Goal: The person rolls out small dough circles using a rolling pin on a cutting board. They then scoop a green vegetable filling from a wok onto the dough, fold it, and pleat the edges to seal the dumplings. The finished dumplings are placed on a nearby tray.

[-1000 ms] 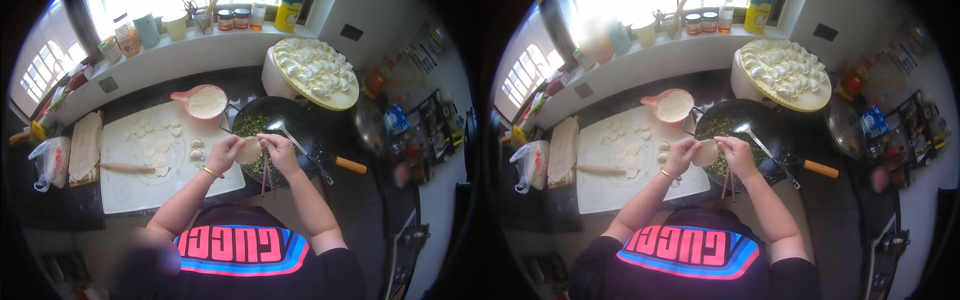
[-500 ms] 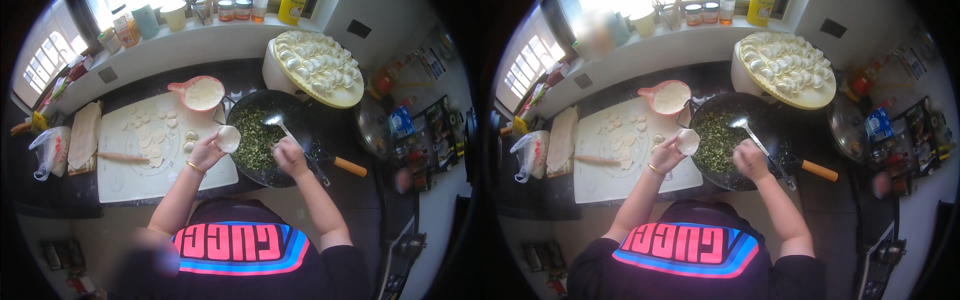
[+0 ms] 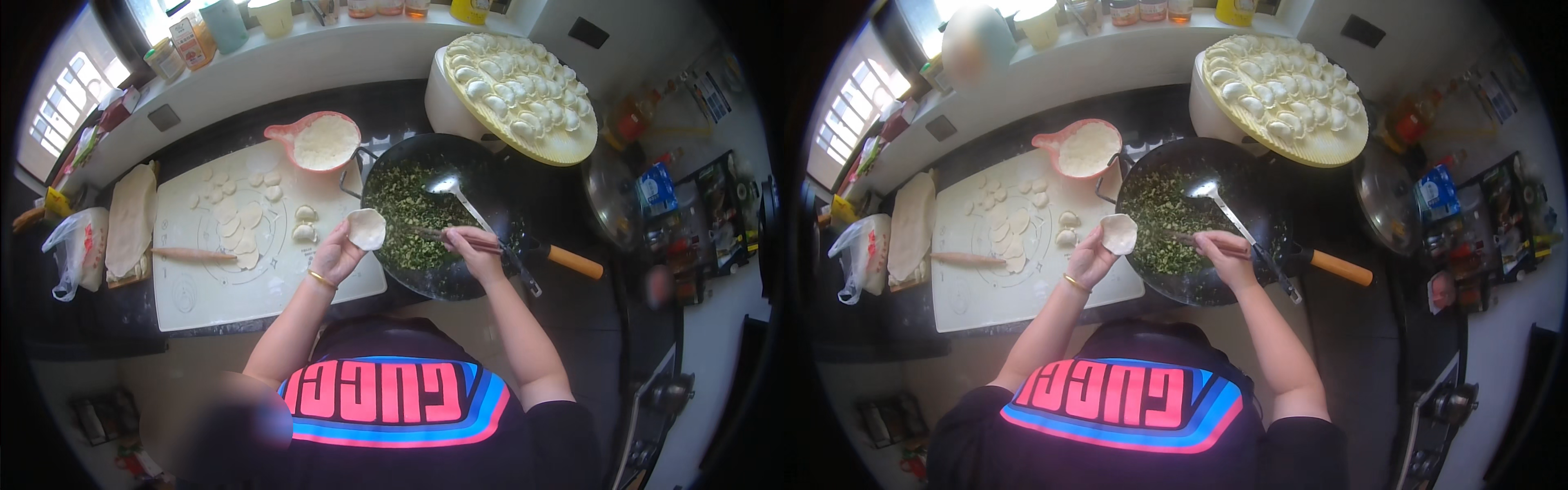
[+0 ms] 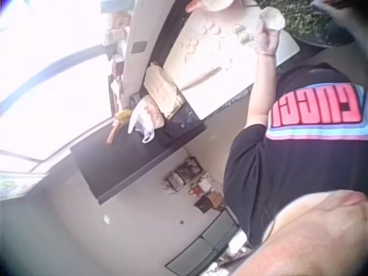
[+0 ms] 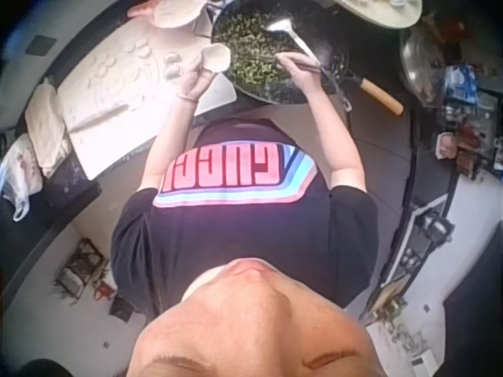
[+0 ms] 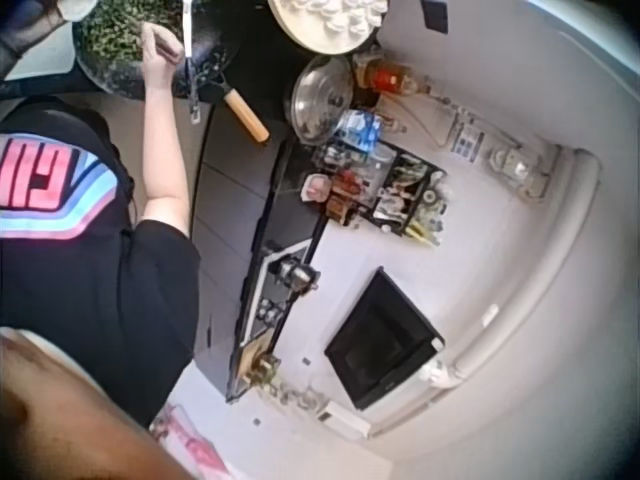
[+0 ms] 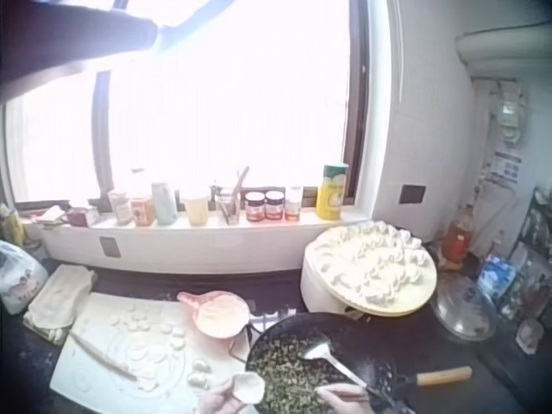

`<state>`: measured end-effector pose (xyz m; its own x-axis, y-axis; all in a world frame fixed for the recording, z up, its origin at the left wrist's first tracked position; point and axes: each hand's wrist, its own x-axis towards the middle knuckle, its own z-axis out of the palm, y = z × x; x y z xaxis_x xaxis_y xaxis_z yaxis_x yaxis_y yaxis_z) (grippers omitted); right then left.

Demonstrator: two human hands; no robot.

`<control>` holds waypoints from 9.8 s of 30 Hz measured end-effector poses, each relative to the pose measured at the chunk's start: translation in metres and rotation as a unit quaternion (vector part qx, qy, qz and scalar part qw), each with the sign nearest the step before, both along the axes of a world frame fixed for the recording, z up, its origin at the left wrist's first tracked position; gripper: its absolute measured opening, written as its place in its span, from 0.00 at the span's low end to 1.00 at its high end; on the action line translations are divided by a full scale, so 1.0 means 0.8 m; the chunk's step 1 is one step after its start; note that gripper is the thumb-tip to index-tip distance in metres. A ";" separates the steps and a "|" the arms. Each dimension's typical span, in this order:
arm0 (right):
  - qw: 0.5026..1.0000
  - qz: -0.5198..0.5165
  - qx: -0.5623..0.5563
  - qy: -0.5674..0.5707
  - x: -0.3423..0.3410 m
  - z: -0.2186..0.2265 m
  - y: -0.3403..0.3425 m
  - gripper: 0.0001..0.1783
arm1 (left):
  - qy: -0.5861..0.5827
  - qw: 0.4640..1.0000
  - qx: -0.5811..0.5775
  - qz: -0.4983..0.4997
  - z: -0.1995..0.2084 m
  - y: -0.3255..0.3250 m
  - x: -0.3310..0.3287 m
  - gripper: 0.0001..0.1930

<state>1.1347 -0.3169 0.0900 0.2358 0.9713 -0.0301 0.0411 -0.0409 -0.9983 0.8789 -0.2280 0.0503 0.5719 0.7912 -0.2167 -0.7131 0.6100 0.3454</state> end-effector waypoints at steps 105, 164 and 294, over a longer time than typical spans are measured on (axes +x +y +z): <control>0.978 -0.047 0.191 -0.074 -0.067 0.103 -0.103 0.06 | 0.035 0.988 -0.078 -0.125 0.101 -0.030 0.000 0.34; 0.937 -0.133 0.020 0.322 -0.018 0.051 -0.064 0.09 | 0.042 0.979 -0.037 -0.195 0.117 -0.032 -0.020 0.35; 0.983 -0.049 0.175 0.016 -0.075 0.111 -0.073 0.10 | 0.271 0.898 0.342 -0.059 0.156 -0.106 0.044 0.20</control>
<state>1.0748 -0.3754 0.1784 0.3338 0.8958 0.2936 0.0222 0.3039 -0.9525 0.9140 -0.3129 0.1754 0.6174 0.7862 0.0246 -0.2707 0.1831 0.9451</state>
